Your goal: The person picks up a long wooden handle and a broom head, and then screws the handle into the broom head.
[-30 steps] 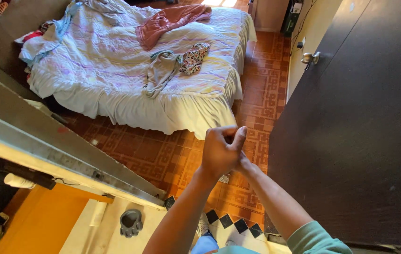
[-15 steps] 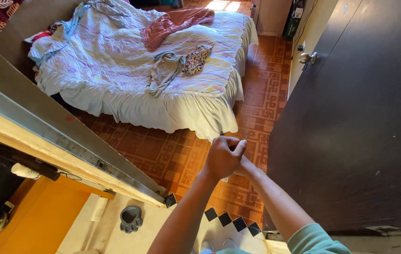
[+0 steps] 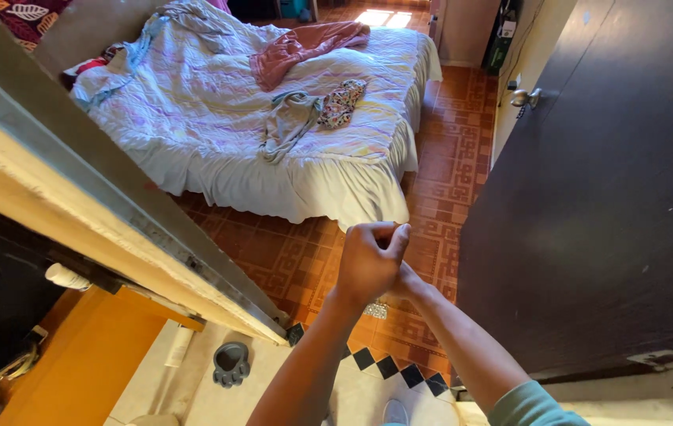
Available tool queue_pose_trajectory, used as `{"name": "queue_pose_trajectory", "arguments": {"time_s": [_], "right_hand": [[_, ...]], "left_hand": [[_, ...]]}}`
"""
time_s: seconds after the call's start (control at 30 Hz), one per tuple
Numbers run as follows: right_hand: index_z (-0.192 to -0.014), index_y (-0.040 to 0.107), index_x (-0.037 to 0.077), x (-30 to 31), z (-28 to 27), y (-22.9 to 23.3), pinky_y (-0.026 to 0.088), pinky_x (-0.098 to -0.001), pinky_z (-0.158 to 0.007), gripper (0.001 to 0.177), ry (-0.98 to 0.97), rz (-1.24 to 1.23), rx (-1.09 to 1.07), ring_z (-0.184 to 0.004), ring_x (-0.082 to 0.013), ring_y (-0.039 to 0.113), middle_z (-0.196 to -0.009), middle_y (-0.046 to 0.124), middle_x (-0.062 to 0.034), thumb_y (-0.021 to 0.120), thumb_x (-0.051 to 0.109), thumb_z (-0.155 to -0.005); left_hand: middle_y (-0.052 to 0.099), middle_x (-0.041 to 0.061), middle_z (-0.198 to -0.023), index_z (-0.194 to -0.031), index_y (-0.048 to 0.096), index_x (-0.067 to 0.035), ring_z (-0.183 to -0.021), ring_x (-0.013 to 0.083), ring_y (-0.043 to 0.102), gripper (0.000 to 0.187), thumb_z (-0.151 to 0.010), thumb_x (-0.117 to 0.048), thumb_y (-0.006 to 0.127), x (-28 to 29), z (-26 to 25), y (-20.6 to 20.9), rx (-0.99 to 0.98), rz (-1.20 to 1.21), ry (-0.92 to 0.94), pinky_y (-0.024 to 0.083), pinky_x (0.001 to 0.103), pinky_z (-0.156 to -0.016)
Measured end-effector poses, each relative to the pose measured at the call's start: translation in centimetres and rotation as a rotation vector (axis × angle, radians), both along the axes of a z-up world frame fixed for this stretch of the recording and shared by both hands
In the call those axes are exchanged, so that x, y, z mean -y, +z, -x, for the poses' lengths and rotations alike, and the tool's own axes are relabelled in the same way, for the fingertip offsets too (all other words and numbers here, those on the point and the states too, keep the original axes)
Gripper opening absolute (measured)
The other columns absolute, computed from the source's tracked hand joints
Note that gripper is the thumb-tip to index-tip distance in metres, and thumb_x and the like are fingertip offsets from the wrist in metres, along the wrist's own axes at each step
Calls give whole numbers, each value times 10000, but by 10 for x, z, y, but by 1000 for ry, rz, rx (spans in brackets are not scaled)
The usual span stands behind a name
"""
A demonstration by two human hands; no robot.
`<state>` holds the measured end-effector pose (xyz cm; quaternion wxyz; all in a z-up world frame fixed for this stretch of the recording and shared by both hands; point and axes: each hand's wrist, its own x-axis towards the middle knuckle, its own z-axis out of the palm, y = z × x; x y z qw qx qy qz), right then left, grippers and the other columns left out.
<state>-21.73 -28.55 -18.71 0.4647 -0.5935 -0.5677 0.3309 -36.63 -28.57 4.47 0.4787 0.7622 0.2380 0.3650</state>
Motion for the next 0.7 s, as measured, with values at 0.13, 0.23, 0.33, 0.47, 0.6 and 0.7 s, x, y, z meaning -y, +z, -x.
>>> {"name": "queue_pose_trajectory", "arguments": {"time_s": [0.13,0.23,0.33,0.47,0.6,0.7], "right_hand": [[-1103,623,26,-13,-4,-38,548,-358,-877,312,3,116,-43,-1057,-156,586,-1104,665,-97,759,224,-904],[-1119,653,39,-16,-9,-80,542,-342,-879,260,15,174,-182,-1072,-144,605,-1119,682,-90,689,241,-960],[-1238,609,112,-11,9,-104,506,-279,-969,269,10,126,-315,-1186,-96,586,-1229,652,-32,580,253,-1010],[-1236,613,112,5,43,-82,509,-285,-961,275,72,72,-199,-1175,-106,594,-1219,659,-38,584,261,-1007],[-1233,617,111,21,74,-52,512,-291,-952,281,91,94,-163,-1164,-116,602,-1209,665,-44,587,270,-1003],[-1232,620,110,27,96,-41,514,-296,-946,286,102,100,-140,-1155,-123,608,-1201,671,-49,590,277,-1001]], "left_hand": [[403,128,-544,-667,542,30,-514,154,350,413,-981,-214,651,2,18,-16,13,-31,17,348,366,-486],[466,152,-544,-658,562,20,-477,202,402,397,-970,-212,644,5,27,-35,-23,-64,-18,374,383,-486],[527,186,-574,-656,589,14,-471,278,468,379,-957,-207,652,7,39,-46,-46,-101,-27,401,407,-503],[519,206,-561,-642,586,23,-458,347,468,377,-935,-204,656,7,59,-41,-89,-34,-26,416,422,-500],[533,187,-545,-631,606,16,-450,300,477,365,-912,-206,675,7,78,-27,-80,-66,3,415,404,-494],[479,190,-539,-652,598,35,-449,276,412,360,-918,-193,678,9,92,-16,-79,-73,-14,411,391,-493]]}}
